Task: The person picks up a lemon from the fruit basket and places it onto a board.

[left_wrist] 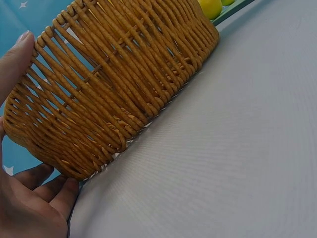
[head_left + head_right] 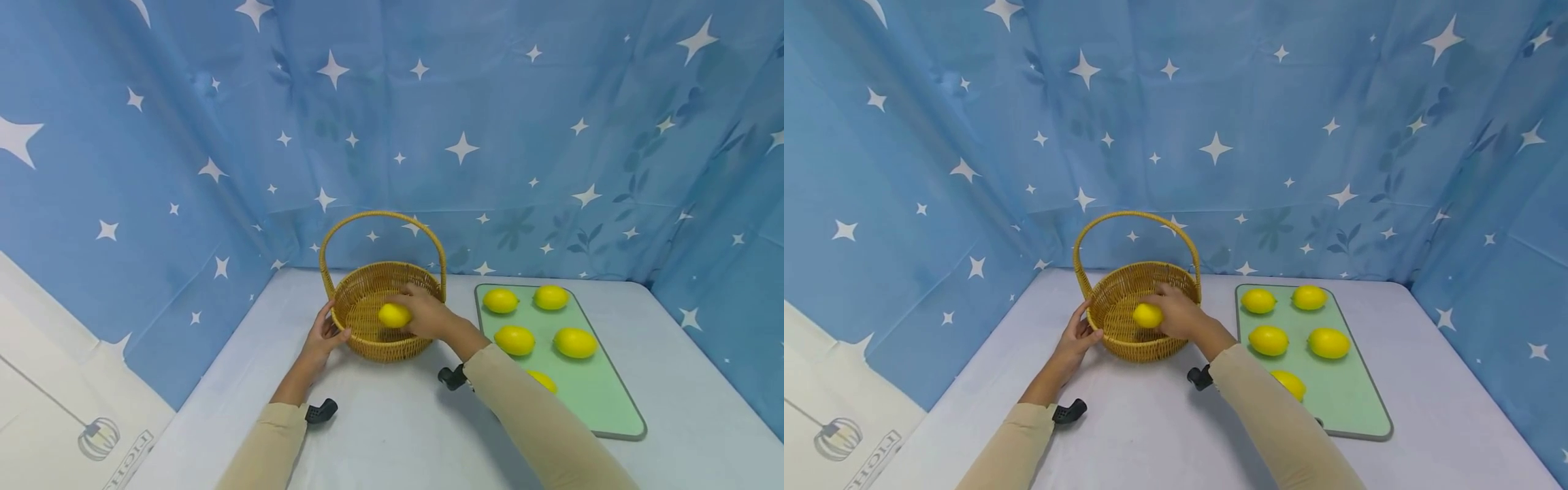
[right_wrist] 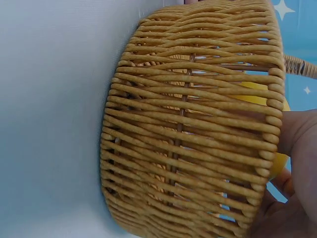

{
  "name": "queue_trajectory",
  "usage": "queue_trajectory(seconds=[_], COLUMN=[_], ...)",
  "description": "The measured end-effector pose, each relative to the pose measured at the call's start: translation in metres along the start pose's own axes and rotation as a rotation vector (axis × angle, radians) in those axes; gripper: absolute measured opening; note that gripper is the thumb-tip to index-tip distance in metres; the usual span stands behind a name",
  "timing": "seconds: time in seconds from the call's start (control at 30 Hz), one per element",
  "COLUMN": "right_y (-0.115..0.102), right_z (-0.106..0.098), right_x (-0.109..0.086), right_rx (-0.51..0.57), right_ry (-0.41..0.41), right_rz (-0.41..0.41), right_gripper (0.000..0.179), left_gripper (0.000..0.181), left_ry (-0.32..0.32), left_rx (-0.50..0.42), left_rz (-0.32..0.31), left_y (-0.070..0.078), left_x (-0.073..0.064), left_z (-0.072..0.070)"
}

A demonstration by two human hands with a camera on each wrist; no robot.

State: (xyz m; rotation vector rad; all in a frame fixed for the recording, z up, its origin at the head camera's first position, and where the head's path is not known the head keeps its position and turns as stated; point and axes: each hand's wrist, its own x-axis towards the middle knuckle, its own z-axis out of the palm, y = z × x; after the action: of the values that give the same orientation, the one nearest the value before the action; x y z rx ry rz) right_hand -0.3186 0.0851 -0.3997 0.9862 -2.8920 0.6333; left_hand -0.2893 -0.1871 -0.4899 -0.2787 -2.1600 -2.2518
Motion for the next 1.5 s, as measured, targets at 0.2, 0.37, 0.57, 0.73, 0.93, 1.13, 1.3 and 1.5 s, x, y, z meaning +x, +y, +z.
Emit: queue_trajectory(seconds=[0.2,0.37,0.57,0.73,0.93,1.13,1.3,1.5], right_y=[0.003,0.005,0.005,0.003,-0.001,-0.001,0.002,0.008], right_z=[-0.004,-0.010,-0.019,-0.026,-0.036,-0.045,-0.047,-0.050], right_x=[-0.009,-0.018,-0.029,-0.038,-0.050,-0.065,-0.076,-0.091], right_rx=[0.014,0.011,0.008,0.020,-0.001,-0.005,-0.007,-0.042], right_ry=[0.034,0.059,0.090,0.094,0.100,0.104,0.113,0.105], right_rz=[-0.020,-0.047,-0.062,-0.080,-0.105,-0.102,-0.109,-0.082], right_gripper=[0.067,0.066,0.068,0.071,0.070,0.067,0.068,0.067], left_gripper=[0.085,0.085,0.086,0.086,0.087,0.085,0.085,0.088], left_ry=[-0.022,-0.013,-0.022,-0.019,-0.014,-0.019,-0.020,-0.047], left_rx=[-0.034,-0.015,-0.003,-0.006,-0.008,-0.019,-0.028,-0.045], left_rz=[0.005,0.010,0.024,0.013,0.008,0.013,0.001,-0.027], left_y=[0.002,0.004,0.004,0.004,0.003,0.002,0.003,0.019], left_x=[-0.002,-0.002,-0.002,-0.001,-0.001,0.001,0.001,-0.005], left_z=[0.001,0.000,0.000,0.000,0.000,0.000,-0.001,0.003])
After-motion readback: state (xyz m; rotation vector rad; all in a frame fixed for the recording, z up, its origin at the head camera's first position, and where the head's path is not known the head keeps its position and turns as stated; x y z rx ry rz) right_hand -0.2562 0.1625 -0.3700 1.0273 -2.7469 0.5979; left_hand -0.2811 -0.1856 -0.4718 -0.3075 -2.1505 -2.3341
